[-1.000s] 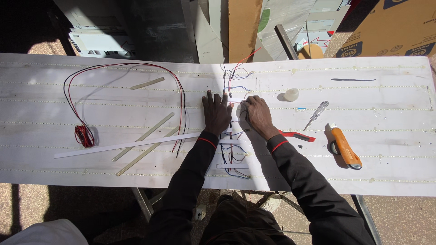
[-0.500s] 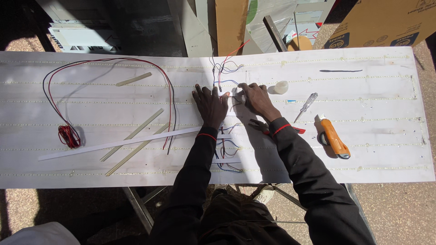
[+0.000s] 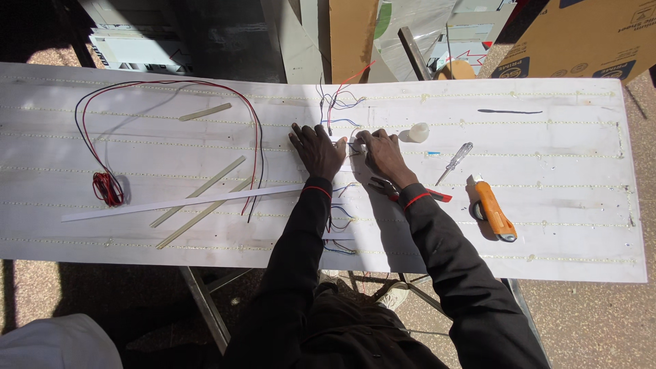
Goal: The person organizes a bundle of multicolored wires on a white workbench by hand, aligning them in parallel rows and securing them with white adhesive tape. The person repeatedly picks up tape, wraps it around wire sections, and smooths the tape to hold the wires in place.
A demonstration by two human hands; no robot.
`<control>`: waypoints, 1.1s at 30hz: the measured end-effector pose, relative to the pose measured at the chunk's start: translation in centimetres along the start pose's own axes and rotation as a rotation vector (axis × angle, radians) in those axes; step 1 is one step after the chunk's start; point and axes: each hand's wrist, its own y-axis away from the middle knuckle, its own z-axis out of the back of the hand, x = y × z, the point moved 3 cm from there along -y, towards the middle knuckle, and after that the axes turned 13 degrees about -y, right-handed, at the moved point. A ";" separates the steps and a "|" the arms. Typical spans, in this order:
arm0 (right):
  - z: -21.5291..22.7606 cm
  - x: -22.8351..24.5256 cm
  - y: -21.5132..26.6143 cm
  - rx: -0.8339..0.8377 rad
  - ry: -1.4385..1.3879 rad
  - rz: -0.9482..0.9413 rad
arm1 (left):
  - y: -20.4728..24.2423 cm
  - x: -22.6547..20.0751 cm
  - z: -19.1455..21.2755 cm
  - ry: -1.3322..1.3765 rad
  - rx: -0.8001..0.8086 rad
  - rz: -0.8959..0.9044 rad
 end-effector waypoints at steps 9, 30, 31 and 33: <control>2.9 0.7 0.6 0.053 -0.174 -0.019 | 0.1 0.0 0.1 0.010 -0.003 -0.002; 2.7 2.1 1.7 -0.051 -0.126 0.062 | 0.5 -0.4 1.7 -0.002 0.034 -0.038; 2.2 2.1 2.3 -0.046 -0.127 0.059 | 1.3 -0.3 1.7 -0.002 0.041 -0.037; 2.3 2.0 2.1 -0.056 -0.170 0.057 | 1.0 -0.6 1.8 0.016 0.028 -0.028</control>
